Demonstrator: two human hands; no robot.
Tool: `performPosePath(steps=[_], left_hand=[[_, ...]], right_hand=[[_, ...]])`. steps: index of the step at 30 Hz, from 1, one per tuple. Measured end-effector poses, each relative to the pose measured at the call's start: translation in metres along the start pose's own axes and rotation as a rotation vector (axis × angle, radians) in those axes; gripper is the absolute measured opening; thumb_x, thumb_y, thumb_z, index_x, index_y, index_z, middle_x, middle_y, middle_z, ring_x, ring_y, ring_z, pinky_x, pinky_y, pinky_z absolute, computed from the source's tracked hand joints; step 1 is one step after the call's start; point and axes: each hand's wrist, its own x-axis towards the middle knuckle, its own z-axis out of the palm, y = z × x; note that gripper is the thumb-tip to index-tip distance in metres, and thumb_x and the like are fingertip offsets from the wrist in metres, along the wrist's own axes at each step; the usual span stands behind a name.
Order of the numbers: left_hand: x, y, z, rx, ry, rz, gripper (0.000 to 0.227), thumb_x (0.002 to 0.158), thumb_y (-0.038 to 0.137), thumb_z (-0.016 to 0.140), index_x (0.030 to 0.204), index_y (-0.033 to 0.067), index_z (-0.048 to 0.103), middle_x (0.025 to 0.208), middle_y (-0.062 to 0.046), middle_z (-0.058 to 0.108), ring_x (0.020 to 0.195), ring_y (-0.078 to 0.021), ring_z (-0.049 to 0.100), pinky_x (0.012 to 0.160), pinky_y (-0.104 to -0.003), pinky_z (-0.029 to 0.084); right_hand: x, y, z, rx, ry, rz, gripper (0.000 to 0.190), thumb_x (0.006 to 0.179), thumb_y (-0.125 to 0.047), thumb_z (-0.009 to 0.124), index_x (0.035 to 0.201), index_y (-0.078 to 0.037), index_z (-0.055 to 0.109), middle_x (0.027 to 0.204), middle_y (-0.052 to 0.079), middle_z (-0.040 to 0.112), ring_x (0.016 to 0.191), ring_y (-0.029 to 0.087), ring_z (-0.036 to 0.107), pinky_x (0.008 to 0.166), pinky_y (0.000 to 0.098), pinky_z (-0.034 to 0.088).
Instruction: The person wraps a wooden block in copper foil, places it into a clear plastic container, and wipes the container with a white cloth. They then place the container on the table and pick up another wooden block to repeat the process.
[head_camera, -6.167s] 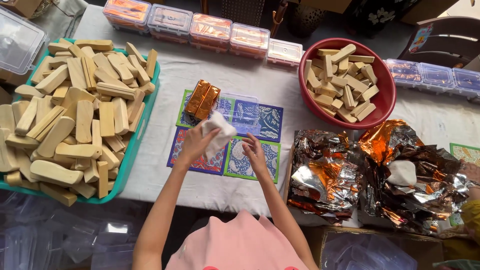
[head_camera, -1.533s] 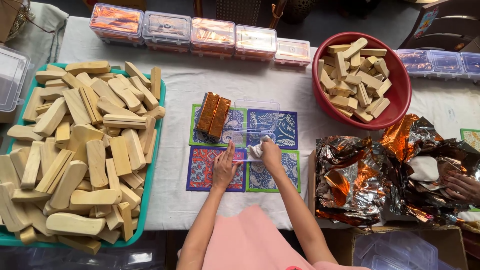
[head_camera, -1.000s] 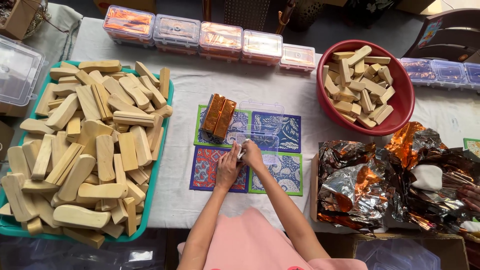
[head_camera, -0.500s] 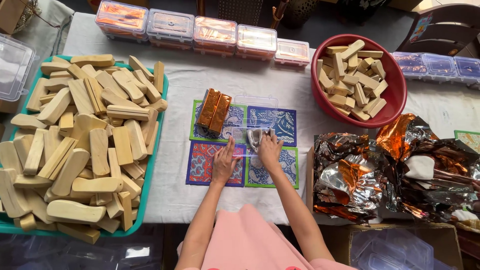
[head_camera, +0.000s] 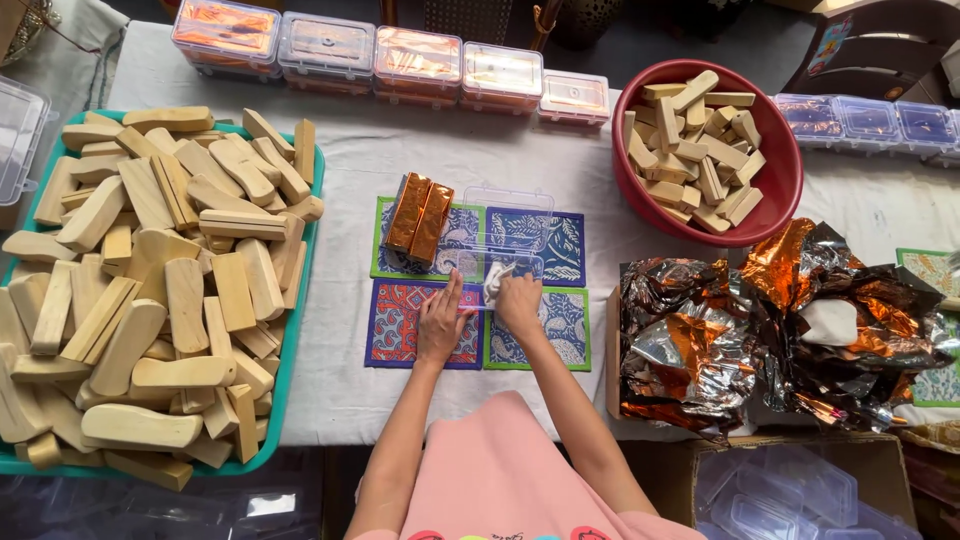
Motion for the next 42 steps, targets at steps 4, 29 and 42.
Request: performPosePath(steps=[4, 29, 42], left_hand=[[0.001, 0.002, -0.002, 0.007, -0.006, -0.005, 0.09, 0.088, 0.033, 0.074, 0.162, 0.0116, 0.027, 0.168, -0.002, 0.031, 0.132, -0.0227, 0.057, 0.108, -0.04, 0.044], [0.029, 0.01, -0.036, -0.77, 0.358, -0.582, 0.037, 0.101, 0.034, 0.062, 0.105, -0.0031, 0.065, 0.141, -0.012, 0.048, 0.114, -0.0226, 0.064, 0.086, -0.033, 0.063], [-0.041, -0.013, -0.113, 0.207, 0.641, -0.425, 0.047, 0.093, 0.012, 0.068, 0.134, 0.003, 0.049, 0.144, -0.015, 0.047, 0.139, -0.0375, 0.041, 0.115, -0.049, 0.03]], right_hand=[[-0.004, -0.032, -0.046, 0.267, 0.012, -0.079, 0.022, 0.081, -0.031, 0.074, 0.082, -0.009, 0.074, 0.08, 0.014, 0.074, 0.086, 0.038, 0.068, 0.072, 0.0508, 0.051], [-0.061, -0.007, -0.08, 0.386, 0.022, -0.285, 0.077, 0.082, -0.061, 0.071, 0.136, -0.008, 0.059, 0.141, 0.007, 0.056, 0.122, 0.029, 0.054, 0.102, 0.0446, 0.042], [-0.04, 0.011, -0.089, 0.397, -0.025, -0.356, 0.033, 0.098, -0.035, 0.061, 0.129, -0.028, 0.069, 0.146, 0.005, 0.056, 0.125, 0.03, 0.055, 0.1, 0.0464, 0.045]])
